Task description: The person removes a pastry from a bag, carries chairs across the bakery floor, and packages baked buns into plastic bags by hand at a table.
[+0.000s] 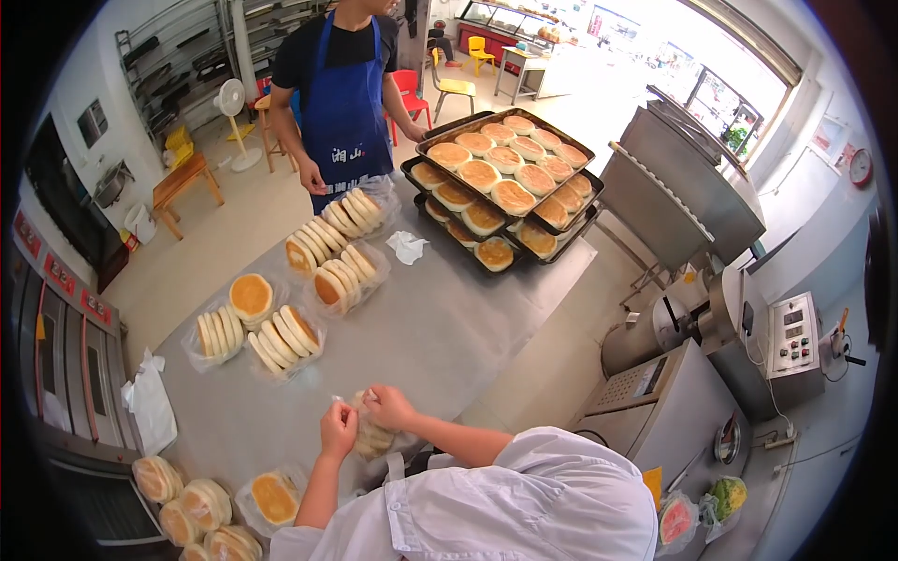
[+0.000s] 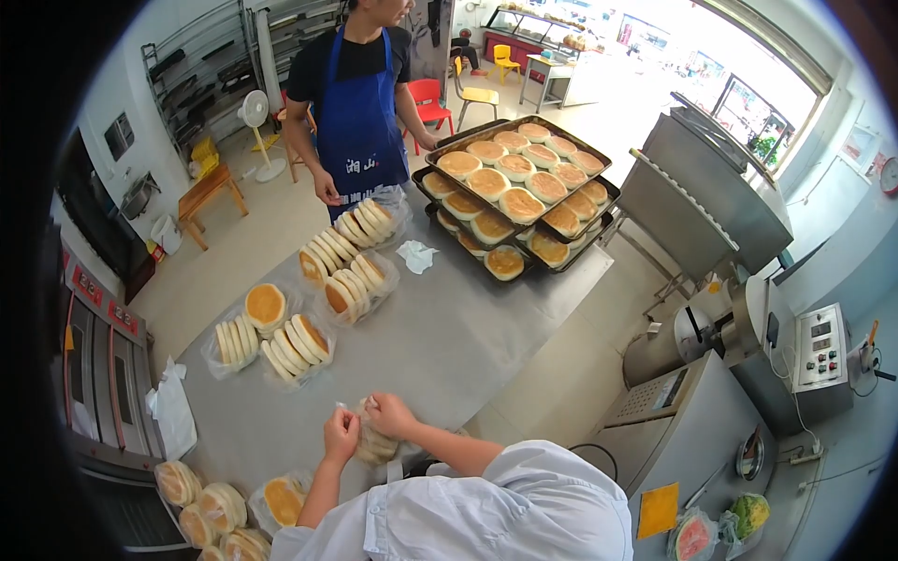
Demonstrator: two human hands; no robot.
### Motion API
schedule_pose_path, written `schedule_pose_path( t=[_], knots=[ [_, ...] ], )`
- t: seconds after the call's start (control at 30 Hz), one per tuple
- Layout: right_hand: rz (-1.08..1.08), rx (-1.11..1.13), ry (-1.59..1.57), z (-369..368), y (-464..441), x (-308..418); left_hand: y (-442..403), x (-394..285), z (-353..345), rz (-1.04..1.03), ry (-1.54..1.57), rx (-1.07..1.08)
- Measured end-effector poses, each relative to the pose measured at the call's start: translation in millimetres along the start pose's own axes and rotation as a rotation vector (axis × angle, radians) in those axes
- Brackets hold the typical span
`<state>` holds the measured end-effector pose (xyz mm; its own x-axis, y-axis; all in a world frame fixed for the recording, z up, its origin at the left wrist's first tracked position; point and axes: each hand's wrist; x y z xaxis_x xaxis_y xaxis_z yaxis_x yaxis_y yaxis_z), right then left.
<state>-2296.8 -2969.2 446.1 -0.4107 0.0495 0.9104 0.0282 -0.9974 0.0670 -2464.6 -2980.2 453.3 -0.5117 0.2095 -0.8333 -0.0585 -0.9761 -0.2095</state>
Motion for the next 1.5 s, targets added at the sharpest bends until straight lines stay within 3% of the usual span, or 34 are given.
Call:
schedule_pose_path(
  t=[0.03,0.07,0.1,0.13,0.2,0.23,0.33,0.4,0.43,0.47,0.53,0.63,0.67,0.73,0.93,1.03,1.17,1.23,1.27,1.33,1.37,1.43,1.5],
  knots=[
    [0.058,-0.083,-0.062,-2.9,3.1,-4.3,-2.5,6.0,-2.3,0.002,-0.001,-0.002],
    [0.058,-0.080,-0.062,-1.6,8.6,-3.3,-6.1,14.7,-2.7,0.151,0.030,0.047],
    [0.247,-0.037,0.028,2.4,16.8,-0.6,-9.0,21.0,-2.2,0.302,0.062,0.096],
    [0.435,0.007,0.118,4.9,22.6,0.3,-13.4,27.3,-1.8,0.306,0.064,0.094],
    [0.560,0.052,0.192,2.2,26.2,-7.8,-23.8,30.4,-0.3,0.818,0.448,0.225],
    [0.686,0.092,0.263,0.8,26.4,-11.5,-23.1,29.9,-2.9,0.821,0.449,0.223],
    [0.710,0.208,0.428,0.0,23.7,-14.5,-18.5,16.2,-13.7,0.818,0.501,0.193],
    [0.655,0.248,0.294,10.3,22.0,-11.7,-12.6,1.4,-18.9,0.445,0.258,0.113],
    [0.597,0.291,0.169,12.6,21.6,-10.0,-11.6,-8.0,-14.1,0.280,-0.051,0.105],
    [0.598,0.291,0.166,9.2,21.6,-10.6,-9.5,-9.7,-12.1,0.280,-0.054,0.104],
    [0.079,-0.015,-0.155,4.4,20.0,-12.7,-5.7,-11.1,-10.8,0.158,-0.080,0.181],
    [0.061,0.026,-0.085,12.2,10.1,-8.3,5.9,-34.5,0.5,0.027,-0.047,0.245],
    [0.059,0.028,-0.084,15.0,4.7,-6.5,9.2,-33.0,0.8,0.029,-0.045,0.244],
    [0.031,0.257,-0.006,21.5,-9.3,-5.5,14.1,-29.4,-0.9,0.040,-0.059,0.235],
    [0.065,0.201,-0.014,24.6,-16.4,-15.4,8.2,-22.2,-14.3,0.053,-0.107,0.054],
    [0.142,0.249,0.057,22.7,-15.9,-16.9,10.4,-26.4,-10.7,0.053,-0.061,0.074],
    [0.057,0.174,0.096,15.4,-11.1,-12.0,10.6,-9.7,-7.4,0.059,-0.031,0.088],
    [0.092,0.116,0.063,13.8,0.5,-6.2,9.7,-15.2,-3.3,0.329,0.061,0.060],
    [0.090,0.115,0.062,14.3,7.8,-4.4,8.6,-10.2,-6.3,0.330,0.059,0.062],
    [0.417,0.160,0.249,15.1,21.6,-3.5,5.6,4.1,-14.9,0.247,0.159,-0.057],
    [0.414,0.161,0.248,13.6,22.7,-7.5,5.4,0.3,-15.9,0.250,0.159,-0.056],
    [0.387,0.258,0.446,10.3,19.1,-14.4,0.0,-7.1,-17.7,0.043,-0.158,0.046],
    [0.369,0.240,0.397,16.0,21.7,-4.6,-6.2,-11.6,-11.8,0.036,-0.179,0.099]
  ],
)
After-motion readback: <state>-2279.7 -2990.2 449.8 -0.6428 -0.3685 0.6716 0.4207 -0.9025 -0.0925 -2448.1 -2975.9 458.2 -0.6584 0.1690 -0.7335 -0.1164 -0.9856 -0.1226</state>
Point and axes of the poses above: each hand's wrist, its own y-axis away from the middle knuckle, its own z-axis out of the back of the hand, x = y × z, and after that the axes turned 5 degrees about -x, right-handed
